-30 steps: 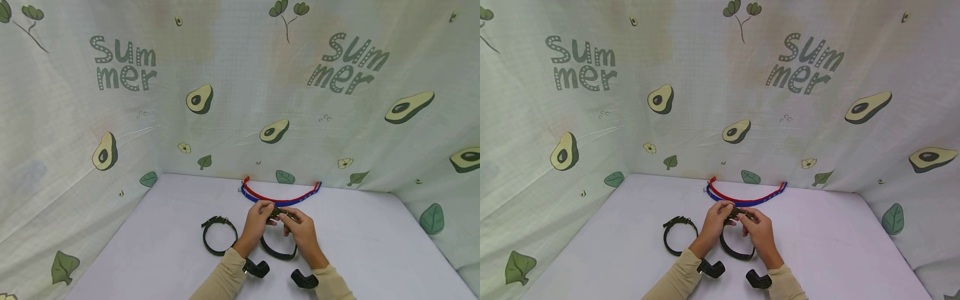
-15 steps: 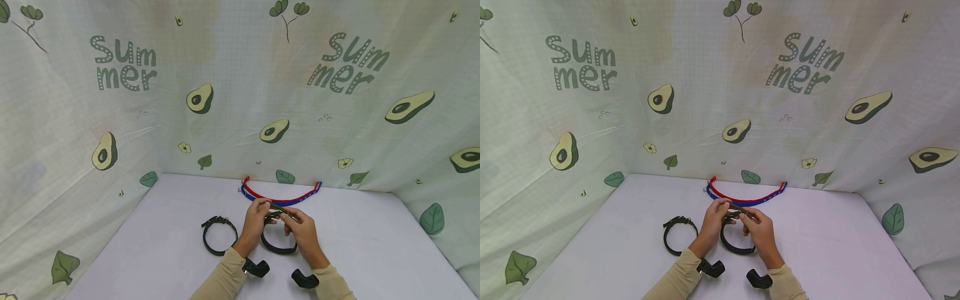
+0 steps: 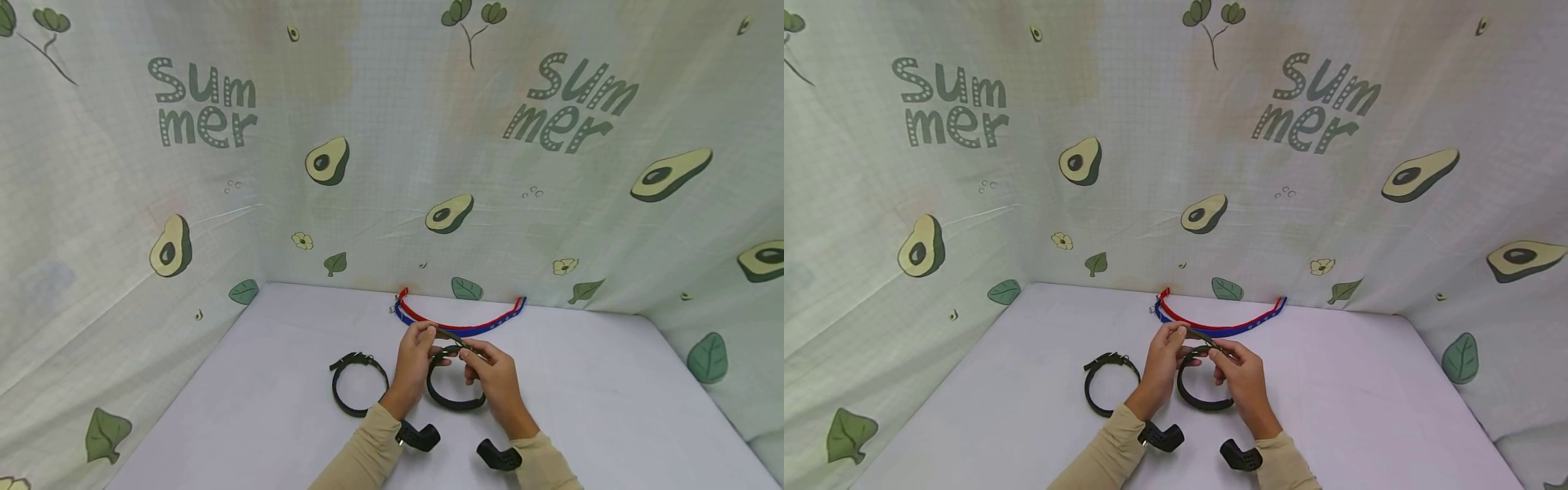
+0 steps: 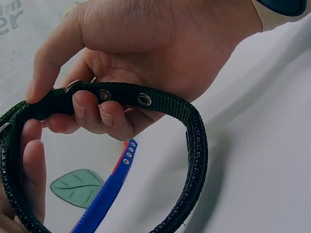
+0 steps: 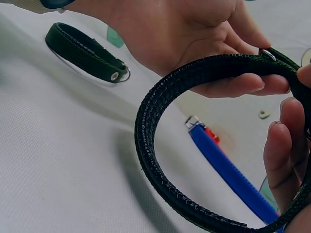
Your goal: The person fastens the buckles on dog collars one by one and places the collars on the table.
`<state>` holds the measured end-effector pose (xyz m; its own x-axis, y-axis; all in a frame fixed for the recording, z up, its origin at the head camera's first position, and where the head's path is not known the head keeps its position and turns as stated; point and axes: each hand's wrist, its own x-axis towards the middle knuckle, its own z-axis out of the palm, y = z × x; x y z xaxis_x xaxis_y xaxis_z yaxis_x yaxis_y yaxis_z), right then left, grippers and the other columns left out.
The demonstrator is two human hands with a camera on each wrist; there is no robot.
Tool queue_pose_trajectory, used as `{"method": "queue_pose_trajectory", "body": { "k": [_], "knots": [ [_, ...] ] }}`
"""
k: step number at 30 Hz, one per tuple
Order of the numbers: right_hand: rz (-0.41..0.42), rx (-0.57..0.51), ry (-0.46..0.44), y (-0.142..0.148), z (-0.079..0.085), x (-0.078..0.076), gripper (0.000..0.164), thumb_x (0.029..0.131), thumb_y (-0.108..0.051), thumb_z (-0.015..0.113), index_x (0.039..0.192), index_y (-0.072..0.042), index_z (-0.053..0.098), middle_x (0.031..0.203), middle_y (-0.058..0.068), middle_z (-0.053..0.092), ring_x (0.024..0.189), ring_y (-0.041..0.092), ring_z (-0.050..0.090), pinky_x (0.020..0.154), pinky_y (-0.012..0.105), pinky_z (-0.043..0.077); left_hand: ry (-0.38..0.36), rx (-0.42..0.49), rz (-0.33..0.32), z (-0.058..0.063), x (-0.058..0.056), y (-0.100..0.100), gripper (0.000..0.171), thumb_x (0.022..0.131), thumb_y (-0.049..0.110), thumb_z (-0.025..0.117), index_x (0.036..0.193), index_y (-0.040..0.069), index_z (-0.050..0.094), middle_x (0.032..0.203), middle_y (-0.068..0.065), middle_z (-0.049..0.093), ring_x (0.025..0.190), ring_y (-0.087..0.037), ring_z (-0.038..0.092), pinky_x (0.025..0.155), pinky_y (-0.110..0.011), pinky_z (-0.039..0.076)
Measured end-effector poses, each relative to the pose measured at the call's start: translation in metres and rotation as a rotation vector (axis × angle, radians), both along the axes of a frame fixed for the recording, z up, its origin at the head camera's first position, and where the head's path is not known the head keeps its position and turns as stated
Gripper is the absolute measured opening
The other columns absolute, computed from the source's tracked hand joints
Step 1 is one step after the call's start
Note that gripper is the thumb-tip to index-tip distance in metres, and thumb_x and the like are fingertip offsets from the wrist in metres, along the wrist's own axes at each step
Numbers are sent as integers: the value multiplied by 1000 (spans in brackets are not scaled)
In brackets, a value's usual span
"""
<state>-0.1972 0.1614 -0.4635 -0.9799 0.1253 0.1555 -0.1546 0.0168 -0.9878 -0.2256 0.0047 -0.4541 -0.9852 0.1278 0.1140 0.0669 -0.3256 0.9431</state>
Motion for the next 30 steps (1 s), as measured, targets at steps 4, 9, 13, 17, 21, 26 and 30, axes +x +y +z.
{"method": "queue_pose_trajectory", "body": {
  "k": [4,9,13,17,21,26,30],
  "knots": [
    [4,-2,-6,1,0,-1,24,96,-11,68,116,2,69,93,29,64,59,19,56,56,30,52,7,-6,9,-2,-2,1,38,108,25,47,132,-5,47,111,-13,66,85,-26,71,69,-34,58],
    [29,-31,-16,2,-2,-2,25,96,-9,68,116,5,68,94,25,65,60,18,56,56,30,52,17,-31,30,-4,-3,0,39,108,26,48,131,-5,48,111,-13,66,85,-24,70,68,-32,57],
    [31,-61,-26,2,-1,-1,25,96,-9,67,116,6,67,96,27,64,62,18,56,57,29,52,5,-33,28,-4,-2,1,38,107,25,50,132,-5,48,113,-13,66,86,-22,69,70,-31,57],
    [15,-109,-52,2,-1,-1,25,96,-9,67,116,6,66,96,24,64,64,17,55,57,28,51,-3,-16,2,-4,-1,3,34,103,22,59,125,-3,50,108,-13,67,86,-20,70,71,-30,56],
    [-4,-147,-75,2,-1,-1,27,96,-10,67,117,7,64,90,12,65,65,16,55,57,27,51,32,-76,-49,-6,0,5,27,95,17,70,111,0,58,100,-10,69,86,-19,71,73,-28,55],
    [-21,-184,-84,3,-1,-3,26,96,-11,67,115,7,64,88,11,64,64,16,55,56,26,50,111,-202,-76,-8,1,4,21,92,17,74,107,4,69,99,-4,70,88,-17,69,74,-29,53],
    [-30,-213,-101,3,0,-3,26,97,-12,64,116,7,63,88,14,63,65,16,55,56,26,50,149,-272,-57,-8,3,4,21,93,21,73,109,8,73,99,-2,72,86,-15,68,73,-28,51]
  ]
}}
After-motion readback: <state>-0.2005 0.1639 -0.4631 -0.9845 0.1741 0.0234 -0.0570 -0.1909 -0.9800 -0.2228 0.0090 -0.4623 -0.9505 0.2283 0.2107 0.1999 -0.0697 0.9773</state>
